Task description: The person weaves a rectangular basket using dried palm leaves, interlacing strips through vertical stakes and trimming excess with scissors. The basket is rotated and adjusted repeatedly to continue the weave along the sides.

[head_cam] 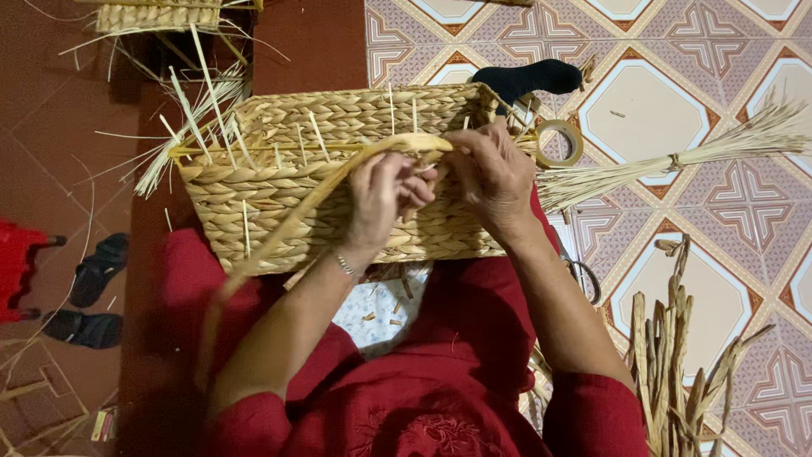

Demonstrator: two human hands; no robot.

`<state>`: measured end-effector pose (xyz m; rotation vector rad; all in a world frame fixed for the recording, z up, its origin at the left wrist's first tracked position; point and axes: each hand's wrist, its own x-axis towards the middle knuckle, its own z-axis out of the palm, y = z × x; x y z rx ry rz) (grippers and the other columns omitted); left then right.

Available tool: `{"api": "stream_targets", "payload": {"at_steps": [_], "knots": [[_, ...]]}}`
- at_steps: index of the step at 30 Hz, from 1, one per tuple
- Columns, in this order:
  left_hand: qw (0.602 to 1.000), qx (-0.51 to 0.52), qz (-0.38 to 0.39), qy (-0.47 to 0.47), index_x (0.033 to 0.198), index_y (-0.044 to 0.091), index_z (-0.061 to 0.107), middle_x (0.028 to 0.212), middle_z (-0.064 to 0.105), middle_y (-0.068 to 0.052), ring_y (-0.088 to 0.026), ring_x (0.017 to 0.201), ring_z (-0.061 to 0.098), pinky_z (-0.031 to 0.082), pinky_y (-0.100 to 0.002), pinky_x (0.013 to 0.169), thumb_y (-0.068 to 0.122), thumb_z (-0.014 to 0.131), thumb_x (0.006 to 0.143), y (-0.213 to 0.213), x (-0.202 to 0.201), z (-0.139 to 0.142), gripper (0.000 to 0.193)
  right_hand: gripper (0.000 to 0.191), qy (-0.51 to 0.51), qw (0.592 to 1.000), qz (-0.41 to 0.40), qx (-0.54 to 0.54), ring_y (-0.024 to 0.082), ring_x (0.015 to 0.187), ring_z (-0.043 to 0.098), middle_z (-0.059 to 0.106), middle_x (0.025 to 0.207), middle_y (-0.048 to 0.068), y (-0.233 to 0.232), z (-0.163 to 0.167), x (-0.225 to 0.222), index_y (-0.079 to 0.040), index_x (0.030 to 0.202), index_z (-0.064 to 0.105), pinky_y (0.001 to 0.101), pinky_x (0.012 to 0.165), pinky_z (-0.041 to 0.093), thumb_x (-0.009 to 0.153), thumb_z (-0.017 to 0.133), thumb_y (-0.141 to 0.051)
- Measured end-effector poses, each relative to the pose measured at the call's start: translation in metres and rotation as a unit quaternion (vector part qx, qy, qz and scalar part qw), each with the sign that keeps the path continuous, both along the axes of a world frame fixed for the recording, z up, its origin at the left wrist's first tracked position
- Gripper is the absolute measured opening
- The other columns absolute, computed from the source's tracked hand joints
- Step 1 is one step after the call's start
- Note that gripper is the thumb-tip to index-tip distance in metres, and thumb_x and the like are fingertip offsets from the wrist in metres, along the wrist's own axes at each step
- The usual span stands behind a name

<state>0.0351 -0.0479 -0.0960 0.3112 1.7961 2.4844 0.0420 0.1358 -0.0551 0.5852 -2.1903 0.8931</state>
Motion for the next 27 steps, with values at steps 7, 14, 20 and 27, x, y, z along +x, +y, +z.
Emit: {"api": "stream_targets", "payload": {"at_steps": [7,14,20,27], "knots": [[0.943,-0.221,-0.010,0.247,0.120,-0.005,0.069,0.121,0.071,-0.022,-0.023,0.100,0.072,0.062,-0.035,0.093,0.014,0.058,0.103,-0.001,0.041,-0.006,0.027,0.019,0.058,0.993,-0.043,0.094,0.018,0.065,0.057,0.054,0.077,0.005,-0.007,-0.010,-0.009,-0.008,0.093,0.070,0.0334,0.053,0.044,0.088,0.088,-0.004],[0.679,-0.519,0.240,0.461,0.128,-0.002,0.071,0.133,0.057,-0.016,-0.028,0.116,0.048,0.042,-0.042,0.092,0.028,0.086,0.093,-0.036,0.016,0.007,0.049,0.034,-0.021,0.992,0.075,0.099,0.027,0.087,0.061,0.062,0.096,0.010,0.004,0.012,0.005,-0.003,0.109,0.073,0.0401,0.070,0.050,0.076,0.079,0.000],[0.648,-0.562,0.214,0.468,0.108,0.012,0.071,0.121,0.058,-0.008,-0.025,0.115,0.052,0.044,-0.041,0.092,0.021,0.084,0.089,-0.054,0.003,0.013,0.025,0.022,0.015,0.996,0.038,0.079,0.027,0.084,0.063,0.065,0.093,0.010,-0.006,0.010,0.010,-0.005,0.103,0.072,0.0387,0.070,0.051,0.084,0.083,-0.001],[0.625,-0.607,0.137,0.471,0.096,0.004,0.065,0.106,0.058,-0.008,-0.023,0.101,0.057,0.053,-0.036,0.084,0.005,0.074,0.095,-0.059,0.005,0.021,0.010,0.020,0.007,1.000,0.018,0.009,0.021,0.086,0.070,0.072,0.096,0.005,0.000,-0.002,0.013,-0.006,0.100,0.069,0.0333,0.075,0.056,0.088,0.083,0.002]]}}
